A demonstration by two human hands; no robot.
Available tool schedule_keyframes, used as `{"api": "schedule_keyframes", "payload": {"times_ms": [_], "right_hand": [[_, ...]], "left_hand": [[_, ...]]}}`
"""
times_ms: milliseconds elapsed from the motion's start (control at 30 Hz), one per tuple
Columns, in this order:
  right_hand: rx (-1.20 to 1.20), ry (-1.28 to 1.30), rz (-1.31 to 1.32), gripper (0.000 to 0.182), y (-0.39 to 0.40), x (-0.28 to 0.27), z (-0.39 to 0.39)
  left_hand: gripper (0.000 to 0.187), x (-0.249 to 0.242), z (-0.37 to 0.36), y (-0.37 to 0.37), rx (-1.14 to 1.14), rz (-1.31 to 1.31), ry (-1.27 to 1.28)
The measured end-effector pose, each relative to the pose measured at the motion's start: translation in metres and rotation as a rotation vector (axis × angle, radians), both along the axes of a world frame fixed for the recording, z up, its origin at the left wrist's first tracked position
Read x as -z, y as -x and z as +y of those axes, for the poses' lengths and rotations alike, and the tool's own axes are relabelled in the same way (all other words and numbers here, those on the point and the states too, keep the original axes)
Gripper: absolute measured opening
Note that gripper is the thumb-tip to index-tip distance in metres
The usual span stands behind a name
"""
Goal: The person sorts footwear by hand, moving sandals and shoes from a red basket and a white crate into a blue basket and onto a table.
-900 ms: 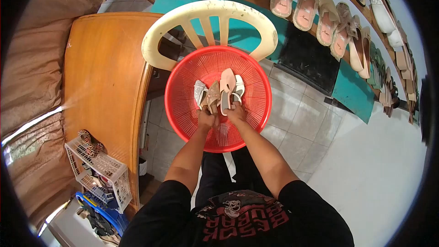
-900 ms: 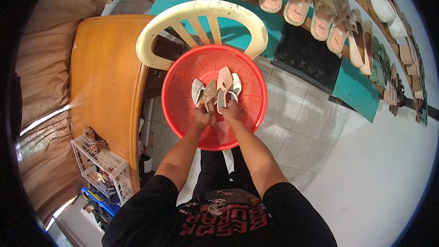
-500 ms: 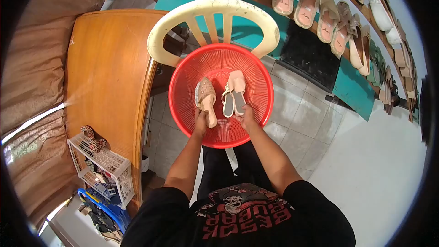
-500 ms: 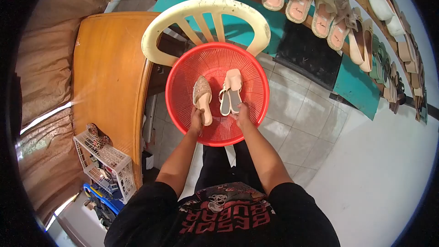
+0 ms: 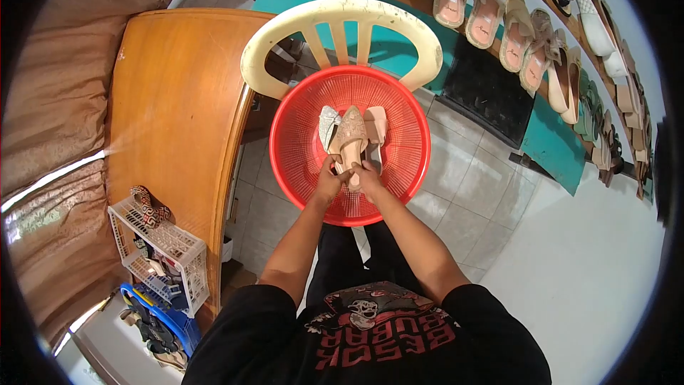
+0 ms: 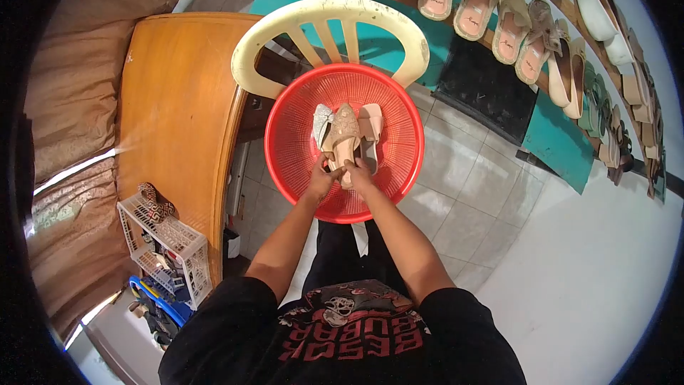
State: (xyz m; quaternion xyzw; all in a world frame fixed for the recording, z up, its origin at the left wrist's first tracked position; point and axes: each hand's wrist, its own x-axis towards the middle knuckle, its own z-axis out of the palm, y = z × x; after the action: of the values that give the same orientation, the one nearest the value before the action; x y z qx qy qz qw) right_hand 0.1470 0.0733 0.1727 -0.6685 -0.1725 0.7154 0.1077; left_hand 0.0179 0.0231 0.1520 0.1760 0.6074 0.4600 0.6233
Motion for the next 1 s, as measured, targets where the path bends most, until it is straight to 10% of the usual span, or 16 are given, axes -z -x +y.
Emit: {"api": "schedule_keyframes", "payload": {"times_ms": [167,533,667,867,933,1000], "right_hand": [[-0.121,-0.185,-0.078,0.026,-0.01,0.084,-0.012],[0.125,-0.247,-0.126,0.024,-0.052,0.066,-0.029],[0.025,-0.113,0.09,0.036,-0.047,0.037,-0.015],[-0.171,0.007,0.073,0.059,-0.042,0.015,0.0],[-0.231,-0.005,0.102,0.058,-0.038,0.02,0.001],[-0.353,-0.021,0.103,0.053,-0.041,0.027,-0.004]], "left_hand": [[0.028,0.032,-0.015,-0.001,0.004,0.243,-0.078],[0.039,0.065,-0.045,0.015,-0.071,0.719,-0.121],[0.042,0.004,-0.015,0.021,0.036,0.223,0.201],[0.056,0.07,-0.023,0.011,0.098,0.159,0.177],[0.072,0.085,-0.011,0.021,0.591,0.683,0.199],[0.088,0.052,-0.005,0.027,0.766,0.574,0.352]]}}
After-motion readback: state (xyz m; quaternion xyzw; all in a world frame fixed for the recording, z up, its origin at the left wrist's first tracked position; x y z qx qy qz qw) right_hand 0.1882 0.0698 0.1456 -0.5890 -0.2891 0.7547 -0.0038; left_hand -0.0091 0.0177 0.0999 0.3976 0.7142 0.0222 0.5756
